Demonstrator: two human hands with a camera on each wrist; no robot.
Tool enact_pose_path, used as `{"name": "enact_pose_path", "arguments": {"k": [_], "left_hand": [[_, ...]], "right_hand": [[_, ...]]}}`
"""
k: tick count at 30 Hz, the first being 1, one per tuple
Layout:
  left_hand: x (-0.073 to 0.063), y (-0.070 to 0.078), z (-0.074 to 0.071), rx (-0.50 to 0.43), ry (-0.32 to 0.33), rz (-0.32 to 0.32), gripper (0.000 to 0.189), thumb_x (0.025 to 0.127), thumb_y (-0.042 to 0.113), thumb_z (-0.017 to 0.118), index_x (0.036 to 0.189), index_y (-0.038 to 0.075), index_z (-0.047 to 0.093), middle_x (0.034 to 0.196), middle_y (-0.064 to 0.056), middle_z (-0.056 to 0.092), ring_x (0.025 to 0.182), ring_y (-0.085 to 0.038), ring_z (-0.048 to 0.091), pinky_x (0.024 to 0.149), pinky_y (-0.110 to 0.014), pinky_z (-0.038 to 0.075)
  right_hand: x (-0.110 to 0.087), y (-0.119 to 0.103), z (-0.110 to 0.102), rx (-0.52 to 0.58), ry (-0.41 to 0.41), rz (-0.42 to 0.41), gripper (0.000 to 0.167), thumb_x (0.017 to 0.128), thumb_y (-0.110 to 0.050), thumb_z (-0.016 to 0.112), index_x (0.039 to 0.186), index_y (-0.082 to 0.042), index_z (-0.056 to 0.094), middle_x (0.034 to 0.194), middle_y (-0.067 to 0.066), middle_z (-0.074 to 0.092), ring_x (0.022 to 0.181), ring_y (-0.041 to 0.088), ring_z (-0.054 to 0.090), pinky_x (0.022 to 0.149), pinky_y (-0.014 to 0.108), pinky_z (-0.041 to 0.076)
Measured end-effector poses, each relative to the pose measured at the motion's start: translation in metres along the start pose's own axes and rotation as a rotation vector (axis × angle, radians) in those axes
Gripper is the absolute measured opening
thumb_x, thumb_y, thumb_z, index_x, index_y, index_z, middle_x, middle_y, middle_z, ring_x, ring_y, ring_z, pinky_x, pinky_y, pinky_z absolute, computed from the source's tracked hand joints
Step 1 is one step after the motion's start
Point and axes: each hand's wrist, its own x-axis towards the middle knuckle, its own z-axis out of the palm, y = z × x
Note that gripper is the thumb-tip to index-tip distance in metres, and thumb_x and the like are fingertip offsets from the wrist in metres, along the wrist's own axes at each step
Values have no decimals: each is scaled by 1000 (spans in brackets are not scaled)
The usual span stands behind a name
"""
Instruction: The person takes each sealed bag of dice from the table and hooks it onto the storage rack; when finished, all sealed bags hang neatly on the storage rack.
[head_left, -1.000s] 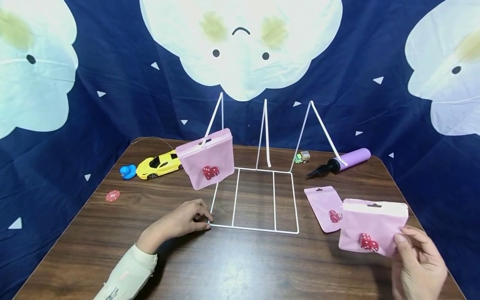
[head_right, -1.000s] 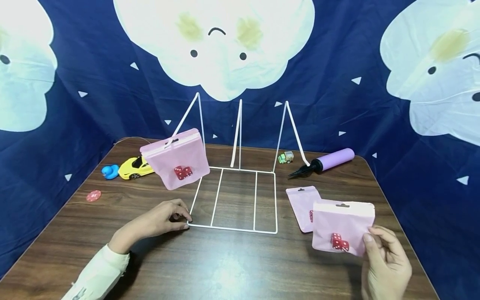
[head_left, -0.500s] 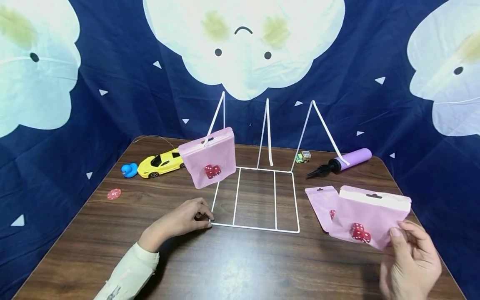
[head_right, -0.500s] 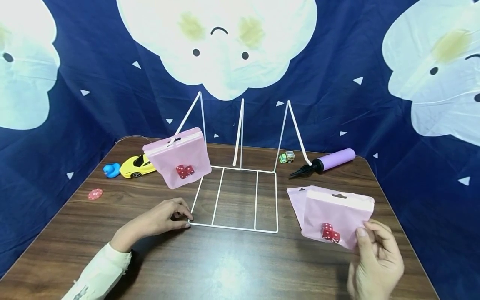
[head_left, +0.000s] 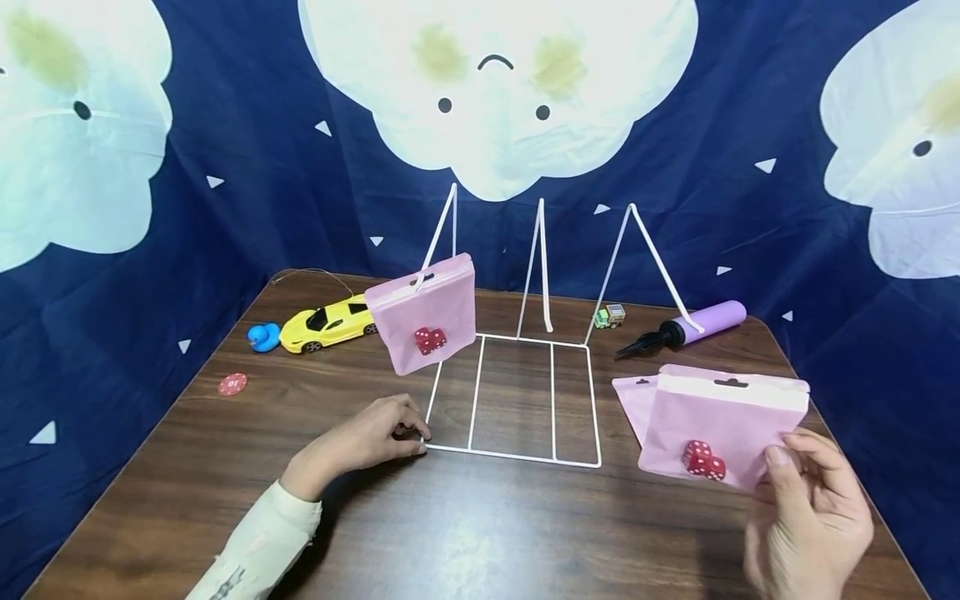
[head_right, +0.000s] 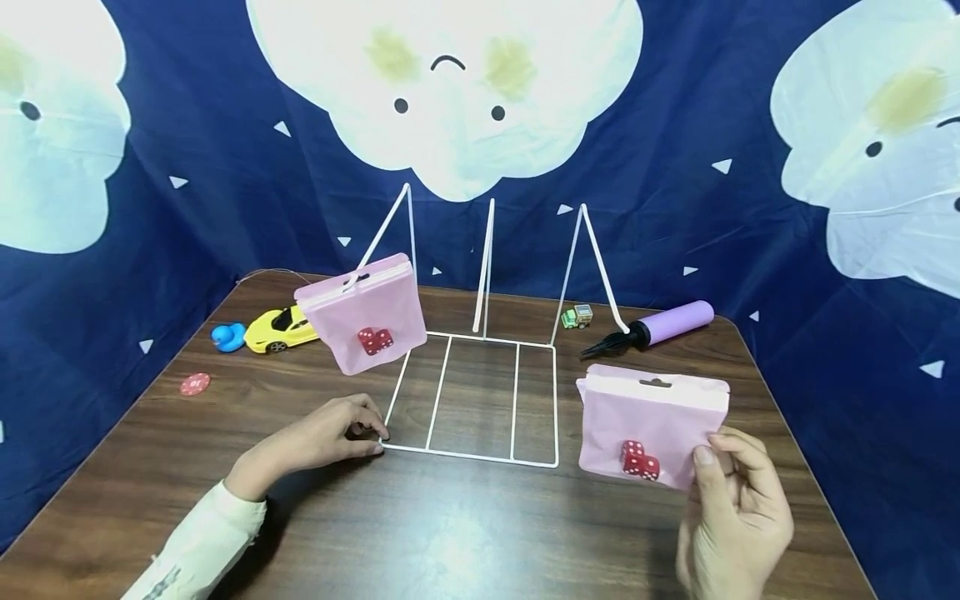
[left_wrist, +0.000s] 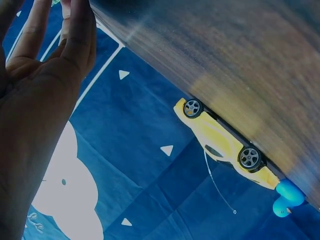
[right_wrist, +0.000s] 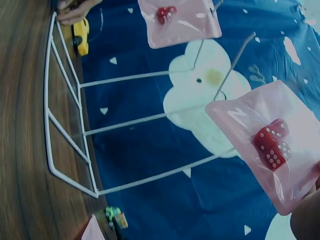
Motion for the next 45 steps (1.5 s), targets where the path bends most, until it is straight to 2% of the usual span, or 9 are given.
{"name": "enact_pose_path", "arguments": {"k": [4,11,13,16,21,24,37,42,45], "left_hand": [[5,7,-5,-7,-15,-31,10,98,18,82,105,11,84,99,3,63,85,-10,56,73,-30,51],[0,-64,30,40,-29,-96,11,97,36,84,107,32,84,101,16,60,87,-3,57,75,-27,52],[0,-67,32,52,-33,-120,10,96,37,85,106,35,84,101,18,60,86,-4,58,76,-28,53],[-1,-61,30,43,-3,-90,10,96,33,86,106,32,85,100,16,60,85,-4,57,73,-26,52],[0,-26,13,-4,15,-13,12,98,27,83,106,18,85,99,7,61,83,-7,54,70,-27,49],[1,-13,5,-11,3,-8,12,99,23,81,106,13,85,98,4,61,82,-9,54,69,-28,49],[1,21,-7,-15,-39,-146,10,95,13,83,105,10,85,98,5,61,84,-10,56,74,-28,50],[3,18,-7,-22,-39,-143,10,96,15,83,105,11,85,99,4,63,85,-10,57,75,-30,52],[1,-6,4,-13,-2,-75,10,97,20,83,104,13,85,99,4,63,84,-9,56,71,-29,50]], "right_hand": [[-4,1,6,43,1,4,19,85,41,53,103,35,58,102,31,68,85,32,69,71,32,62],[-11,10,13,75,-23,18,19,88,40,51,106,35,57,108,30,65,87,31,67,72,32,61],[-13,13,14,96,-45,30,19,89,40,50,106,35,56,110,30,64,89,31,66,73,32,61],[-14,17,18,93,-66,51,20,90,39,48,107,35,56,111,29,62,89,29,65,73,31,60],[-17,24,25,76,-71,100,21,94,36,45,110,32,58,108,26,62,84,26,66,70,30,60],[-21,27,30,78,-76,129,22,95,35,45,111,30,60,106,25,63,82,25,67,69,30,61],[-31,33,42,42,-133,163,20,96,34,46,110,29,60,113,24,61,90,24,67,76,30,61],[-34,36,47,19,-155,170,20,95,34,48,109,28,61,114,24,62,95,24,66,80,29,61],[-35,40,52,8,-181,184,20,95,33,49,110,28,62,114,23,62,98,24,65,79,28,60]]}}
